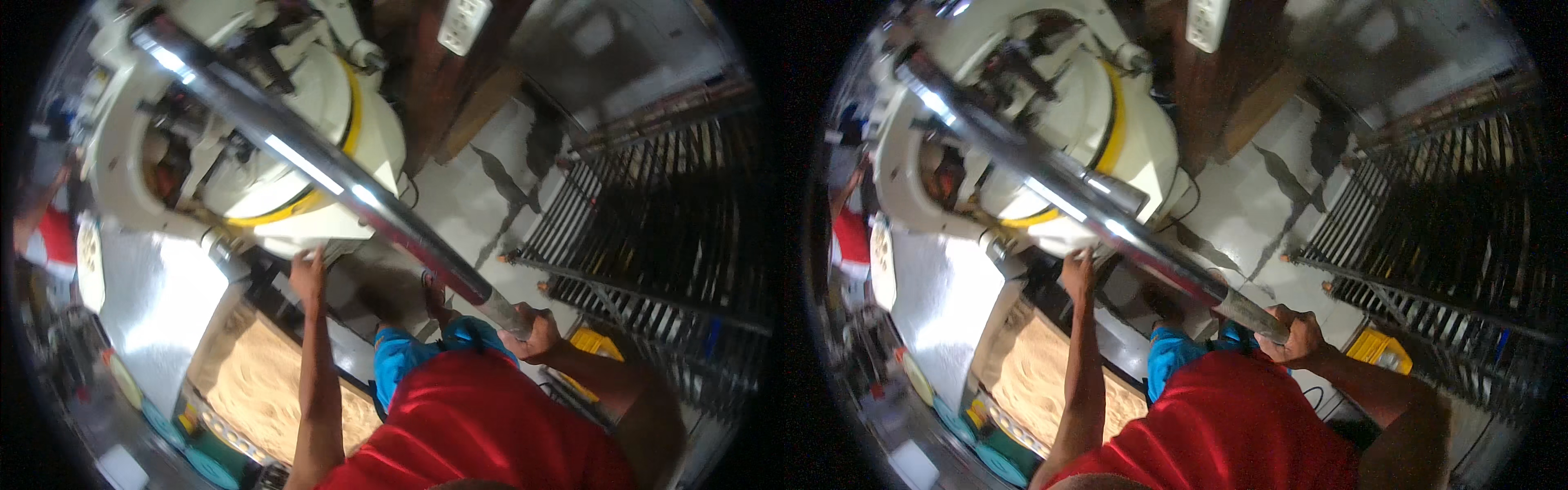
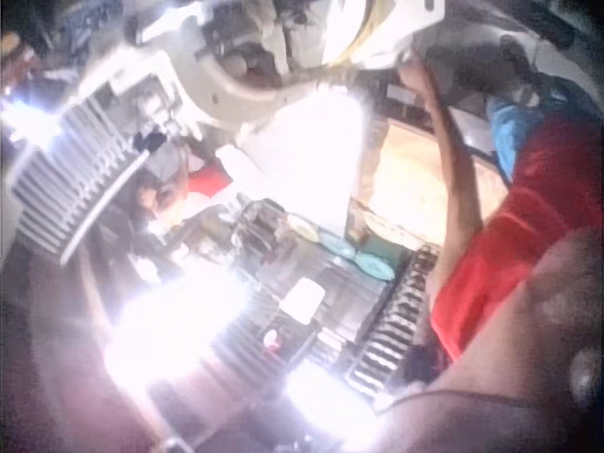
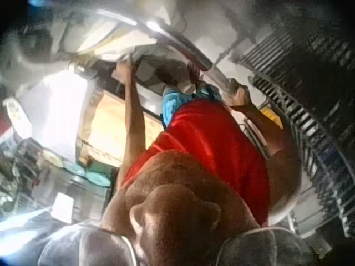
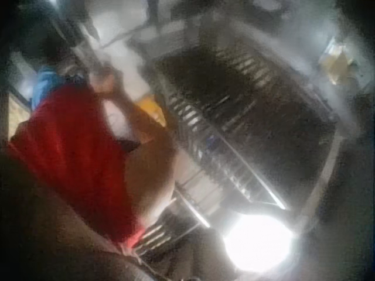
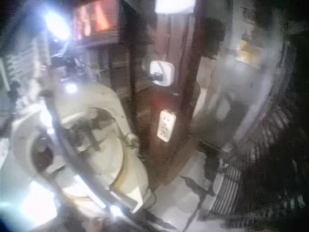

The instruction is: The person moves dough balls from a tray into a wooden bin filled with flour, coats them in flour by hand, and then uses a dough dividing machine to portion and shape more pieces.

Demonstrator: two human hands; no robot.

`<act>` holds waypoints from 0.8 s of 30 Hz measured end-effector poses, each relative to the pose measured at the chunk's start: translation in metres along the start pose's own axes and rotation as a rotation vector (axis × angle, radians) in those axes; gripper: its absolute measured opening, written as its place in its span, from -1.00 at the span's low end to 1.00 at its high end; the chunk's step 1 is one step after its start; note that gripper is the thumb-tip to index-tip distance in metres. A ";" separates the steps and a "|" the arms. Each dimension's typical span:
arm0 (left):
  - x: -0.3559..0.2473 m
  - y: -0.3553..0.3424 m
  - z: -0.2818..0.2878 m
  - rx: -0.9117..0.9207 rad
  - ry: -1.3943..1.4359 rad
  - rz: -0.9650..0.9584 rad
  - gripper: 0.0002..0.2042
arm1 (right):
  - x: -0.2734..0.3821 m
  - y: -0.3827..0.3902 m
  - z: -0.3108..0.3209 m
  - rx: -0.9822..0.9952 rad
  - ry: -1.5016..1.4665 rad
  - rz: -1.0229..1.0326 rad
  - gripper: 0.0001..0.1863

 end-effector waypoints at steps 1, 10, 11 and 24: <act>-0.016 0.004 0.003 -0.009 -0.052 0.023 -0.41 | 0.018 -0.002 0.007 -0.018 0.083 0.089 -0.64; -0.033 0.007 0.016 0.190 -0.207 -0.198 -0.20 | -0.034 0.073 0.016 -0.121 -0.231 -0.556 -0.43; -0.034 0.009 0.028 0.166 -0.199 -0.225 -0.22 | -0.023 0.083 0.022 -0.169 -0.306 -0.604 -0.41; -0.009 0.040 0.028 0.065 0.420 -0.382 -0.39 | 0.271 0.110 0.238 -0.904 0.394 -0.366 -0.31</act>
Point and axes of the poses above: each hand's wrist, its own y-axis away from the middle knuckle, its own z-axis out of the back of the hand, x = y × z, the point moved 9 cm from there along -y, towards the middle knuckle, and after that the axes turned 2 degrees about z, right-handed, at the moved point
